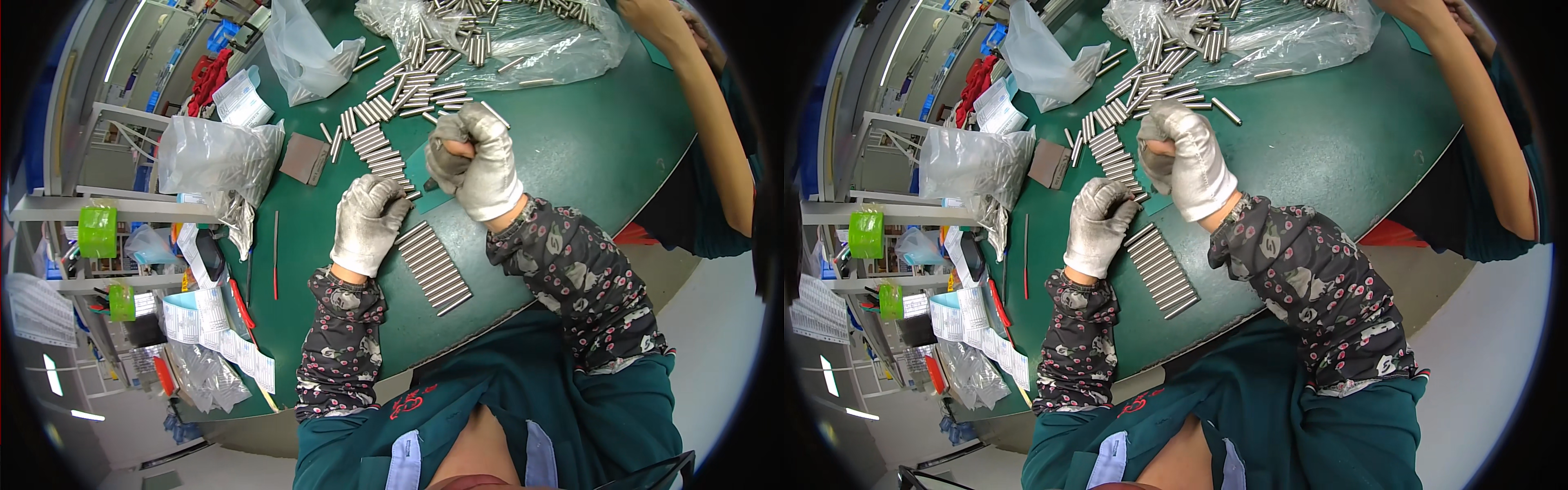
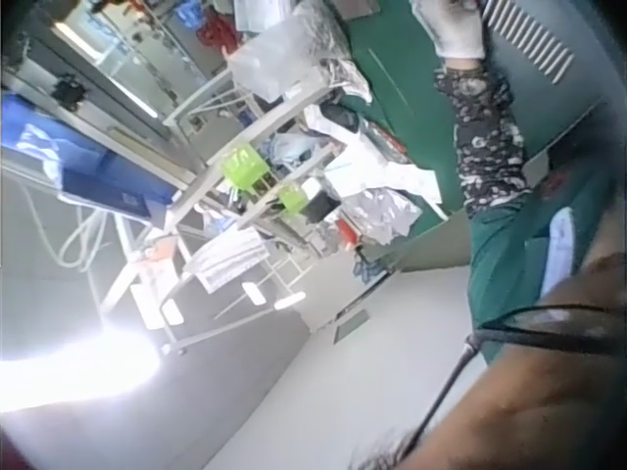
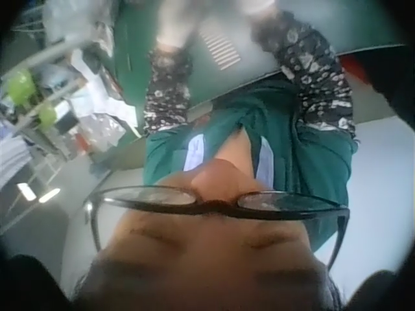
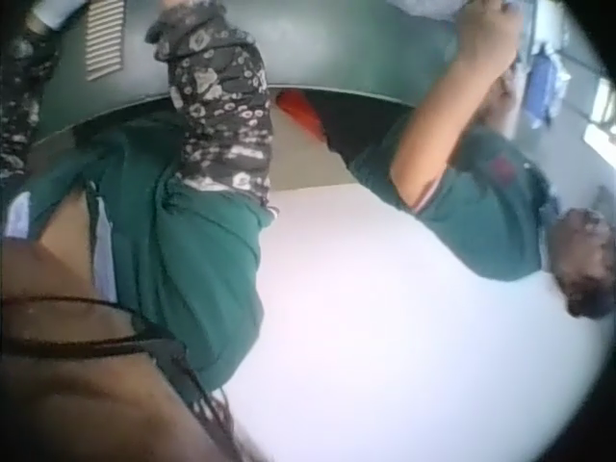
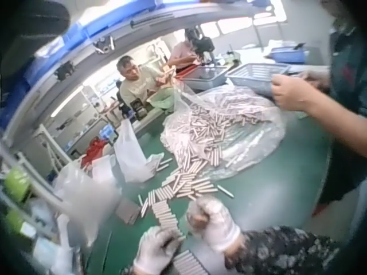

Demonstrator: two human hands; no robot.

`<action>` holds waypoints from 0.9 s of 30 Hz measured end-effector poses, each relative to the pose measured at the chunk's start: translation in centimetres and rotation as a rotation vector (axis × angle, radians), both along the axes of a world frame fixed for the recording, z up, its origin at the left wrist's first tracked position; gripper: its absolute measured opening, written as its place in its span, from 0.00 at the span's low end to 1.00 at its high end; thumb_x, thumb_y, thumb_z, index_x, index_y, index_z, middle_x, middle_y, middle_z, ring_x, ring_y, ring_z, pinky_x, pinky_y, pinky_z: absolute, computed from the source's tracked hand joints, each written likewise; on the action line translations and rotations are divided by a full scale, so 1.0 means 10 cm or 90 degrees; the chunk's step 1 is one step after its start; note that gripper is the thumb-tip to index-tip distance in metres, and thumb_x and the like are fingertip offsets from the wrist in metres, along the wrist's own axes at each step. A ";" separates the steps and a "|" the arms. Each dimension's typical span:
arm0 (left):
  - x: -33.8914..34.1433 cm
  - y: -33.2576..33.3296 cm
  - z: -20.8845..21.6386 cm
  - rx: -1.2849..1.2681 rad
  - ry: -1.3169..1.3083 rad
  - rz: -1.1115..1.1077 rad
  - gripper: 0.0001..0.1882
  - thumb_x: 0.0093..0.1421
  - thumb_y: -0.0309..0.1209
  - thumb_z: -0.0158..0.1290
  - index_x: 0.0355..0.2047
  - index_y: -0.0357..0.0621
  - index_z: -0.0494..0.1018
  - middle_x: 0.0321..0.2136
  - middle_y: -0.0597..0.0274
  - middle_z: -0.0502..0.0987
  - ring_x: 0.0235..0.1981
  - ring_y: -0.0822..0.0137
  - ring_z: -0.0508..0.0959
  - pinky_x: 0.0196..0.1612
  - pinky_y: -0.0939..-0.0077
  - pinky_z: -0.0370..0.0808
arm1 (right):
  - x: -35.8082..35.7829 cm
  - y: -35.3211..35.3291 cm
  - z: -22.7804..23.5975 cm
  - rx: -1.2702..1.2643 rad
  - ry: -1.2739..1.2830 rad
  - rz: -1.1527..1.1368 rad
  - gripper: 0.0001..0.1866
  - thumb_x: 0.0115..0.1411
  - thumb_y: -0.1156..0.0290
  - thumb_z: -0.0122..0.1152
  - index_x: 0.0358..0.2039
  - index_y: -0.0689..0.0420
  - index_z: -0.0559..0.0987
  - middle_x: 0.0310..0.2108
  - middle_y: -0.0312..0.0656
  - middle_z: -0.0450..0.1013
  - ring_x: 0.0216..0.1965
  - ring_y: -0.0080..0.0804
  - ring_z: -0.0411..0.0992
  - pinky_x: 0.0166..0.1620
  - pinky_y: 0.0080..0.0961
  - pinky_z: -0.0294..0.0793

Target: Picking up small metal pins and arranging them in a precise row on an assembly strip.

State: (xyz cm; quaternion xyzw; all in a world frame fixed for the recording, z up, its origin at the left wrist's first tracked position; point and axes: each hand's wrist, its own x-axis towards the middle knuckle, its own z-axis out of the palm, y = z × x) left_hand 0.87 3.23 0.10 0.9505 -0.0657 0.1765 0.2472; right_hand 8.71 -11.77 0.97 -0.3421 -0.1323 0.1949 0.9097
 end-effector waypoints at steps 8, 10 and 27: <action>0.00 0.06 -0.03 0.008 -0.002 -0.026 0.10 0.40 0.22 0.58 0.25 0.43 0.72 0.24 0.61 0.72 0.29 0.58 0.72 0.32 0.68 0.69 | -0.01 0.00 -0.02 0.015 -0.043 0.039 0.24 0.60 0.50 0.35 0.11 0.50 0.56 0.08 0.30 0.48 0.10 0.21 0.45 0.14 0.18 0.46; 0.01 0.06 -0.04 0.018 -0.008 -0.026 0.10 0.40 0.22 0.58 0.25 0.44 0.72 0.24 0.61 0.71 0.29 0.58 0.72 0.32 0.68 0.69 | -0.01 0.01 -0.02 0.017 -0.038 0.046 0.25 0.60 0.50 0.35 0.11 0.50 0.56 0.08 0.30 0.48 0.10 0.21 0.45 0.14 0.18 0.47; 0.02 0.05 -0.03 0.011 0.004 -0.021 0.09 0.40 0.23 0.58 0.25 0.43 0.72 0.25 0.60 0.72 0.29 0.58 0.72 0.32 0.67 0.69 | -0.04 0.04 -0.02 0.007 -0.009 0.020 0.24 0.60 0.51 0.35 0.12 0.51 0.57 0.08 0.30 0.48 0.10 0.21 0.46 0.14 0.19 0.46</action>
